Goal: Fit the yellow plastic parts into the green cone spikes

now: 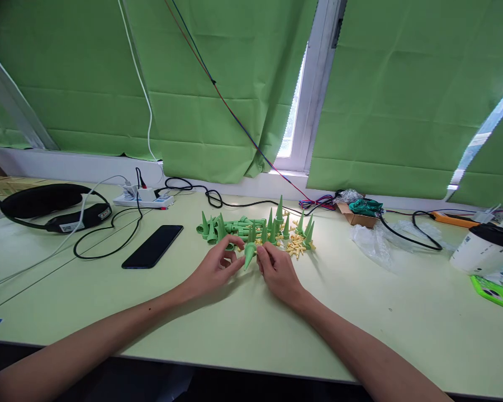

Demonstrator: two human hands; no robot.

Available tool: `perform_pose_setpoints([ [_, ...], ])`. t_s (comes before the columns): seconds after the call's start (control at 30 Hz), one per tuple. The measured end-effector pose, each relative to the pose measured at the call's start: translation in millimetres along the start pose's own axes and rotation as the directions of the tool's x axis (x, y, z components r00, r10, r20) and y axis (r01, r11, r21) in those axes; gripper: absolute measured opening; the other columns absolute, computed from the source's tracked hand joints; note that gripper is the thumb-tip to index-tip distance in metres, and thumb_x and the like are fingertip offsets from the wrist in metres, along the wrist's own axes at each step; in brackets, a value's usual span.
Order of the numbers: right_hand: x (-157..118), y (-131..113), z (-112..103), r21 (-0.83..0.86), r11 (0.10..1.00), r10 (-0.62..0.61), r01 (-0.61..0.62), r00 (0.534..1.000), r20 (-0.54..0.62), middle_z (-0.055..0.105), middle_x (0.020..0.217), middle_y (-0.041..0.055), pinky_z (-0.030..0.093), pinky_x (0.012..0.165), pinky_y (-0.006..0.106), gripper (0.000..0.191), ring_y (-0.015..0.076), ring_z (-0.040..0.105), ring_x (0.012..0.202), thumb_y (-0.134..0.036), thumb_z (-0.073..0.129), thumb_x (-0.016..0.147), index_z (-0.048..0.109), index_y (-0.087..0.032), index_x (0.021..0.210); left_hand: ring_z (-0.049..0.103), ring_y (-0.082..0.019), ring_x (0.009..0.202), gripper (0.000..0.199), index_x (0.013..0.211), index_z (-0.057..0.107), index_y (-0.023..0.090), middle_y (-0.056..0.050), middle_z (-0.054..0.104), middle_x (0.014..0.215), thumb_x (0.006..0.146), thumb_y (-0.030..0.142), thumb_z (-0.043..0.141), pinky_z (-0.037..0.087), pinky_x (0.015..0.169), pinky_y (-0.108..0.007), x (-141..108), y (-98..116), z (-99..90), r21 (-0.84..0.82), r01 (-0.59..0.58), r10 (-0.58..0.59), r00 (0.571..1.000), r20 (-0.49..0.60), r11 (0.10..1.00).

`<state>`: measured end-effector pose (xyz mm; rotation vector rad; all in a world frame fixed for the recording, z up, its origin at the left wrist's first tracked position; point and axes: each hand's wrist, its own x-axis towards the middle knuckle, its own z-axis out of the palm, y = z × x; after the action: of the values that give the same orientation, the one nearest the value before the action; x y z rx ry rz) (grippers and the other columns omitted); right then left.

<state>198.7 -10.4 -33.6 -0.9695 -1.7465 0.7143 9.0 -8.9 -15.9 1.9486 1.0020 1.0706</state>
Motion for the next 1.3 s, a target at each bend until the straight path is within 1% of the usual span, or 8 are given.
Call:
perform_pose_setpoints([
  [0.13,0.1,1.1,0.0,0.031,1.0,0.001,0.0,1.0,-0.016,0.047,0.06,-0.0028,0.034,0.049,0.025,0.043,0.0112,0.043,0.051,-0.049,0.037,0.102,0.041,-0.022,0.069,0.041,-0.008,0.042,0.036,0.087,0.053,0.02,0.006,0.044,0.053,0.094,0.055,0.049,0.031,0.041,-0.02,1.2,-4.1,2.9,-0.2,0.202,-0.18,0.976,0.123,0.959],
  [0.23,-0.5,1.3,-0.3,0.026,1.0,-0.012,0.012,1.0,0.003,0.046,0.059,-0.0034,0.034,0.049,0.024,0.042,0.011,0.042,0.051,-0.048,0.038,0.102,0.042,-0.022,0.07,0.039,-0.008,0.038,0.043,0.082,0.053,0.02,0.005,0.044,0.049,0.092,0.061,0.048,0.027,0.036,-0.019,1.9,-6.6,5.6,-0.344,0.317,-0.26,0.944,0.202,0.884],
  [0.33,-1.4,0.7,-1.0,-0.001,1.0,-0.029,0.029,0.998,0.056,0.045,0.056,-0.004,0.033,0.05,0.024,0.04,0.011,0.041,0.05,-0.045,0.039,0.102,0.044,-0.022,0.07,0.044,-0.009,0.04,0.045,0.083,0.054,0.018,0.004,0.049,0.052,0.089,0.063,0.053,0.032,0.036,-0.019,3.3,-6.8,5.5,-0.387,0.366,-0.263,0.919,0.293,0.847],
  [0.47,-2.1,-1.0,-1.9,-0.021,0.999,-0.044,0.046,0.995,0.086,0.046,0.054,-0.0043,0.033,0.051,0.025,0.038,0.0109,0.041,0.049,-0.043,0.039,0.102,0.045,-0.021,0.071,0.048,-0.008,0.042,0.045,0.077,0.051,0.017,0.003,0.051,0.055,0.087,0.06,0.059,0.035,0.037,-0.019,5.0,-6.2,2.7,-0.393,0.335,-0.224,0.927,0.302,0.857],
  [0.7,-2.0,-1.3,-2.1,-0.026,0.997,-0.065,0.067,0.993,0.095,0.048,0.055,-0.0044,0.035,0.053,0.026,0.038,0.0111,0.042,0.048,-0.043,0.038,0.102,0.046,-0.021,0.072,0.048,-0.009,0.043,0.045,0.077,0.052,0.017,0.003,0.053,0.056,0.086,0.061,0.06,0.036,0.039,-0.02,4.4,-5.5,-1.1,-0.34,0.296,-0.208,0.939,0.273,0.893],
  [0.93,-2.0,-0.1,-1.6,-0.027,0.997,-0.071,0.074,0.992,0.101,0.046,0.052,-0.0043,0.034,0.052,0.026,0.042,0.0116,0.041,0.048,-0.044,0.036,0.103,0.042,-0.022,0.068,0.045,-0.009,0.043,0.04,0.079,0.05,0.018,0.005,0.05,0.051,0.086,0.055,0.063,0.031,0.044,-0.021,3.1,-6.0,-2.1,-0.263,0.226,-0.161,0.956,0.245,0.938],
  [1.13,-2.7,-1.9,-1.9,-0.021,0.997,-0.066,0.068,0.993,0.102,0.046,0.053,-0.0037,0.034,0.05,0.025,0.046,0.0106,0.042,0.047,-0.047,0.034,0.103,0.041,-0.022,0.066,0.039,-0.008,0.042,0.037,0.094,0.048,0.02,0.008,0.048,0.051,0.085,0.051,0.066,0.028,0.046,-0.022,1.1,-2.5,-1.7,-0.21,0.159,-0.119,0.974,0.194,0.965],
  [1.3,-2.9,-1.7,-1.1,0.018,0.999,-0.052,0.051,0.993,0.106,0.047,0.052,-0.0029,0.036,0.049,0.024,0.05,0.0104,0.043,0.046,-0.051,0.032,0.103,0.043,-0.021,0.064,0.038,-0.007,0.043,0.035,0.097,0.05,0.019,0.009,0.044,0.052,0.085,0.047,0.067,0.029,0.045,-0.022,0.4,0.4,-1.9,-0.159,0.122,-0.094,0.98,0.175,0.98],
])
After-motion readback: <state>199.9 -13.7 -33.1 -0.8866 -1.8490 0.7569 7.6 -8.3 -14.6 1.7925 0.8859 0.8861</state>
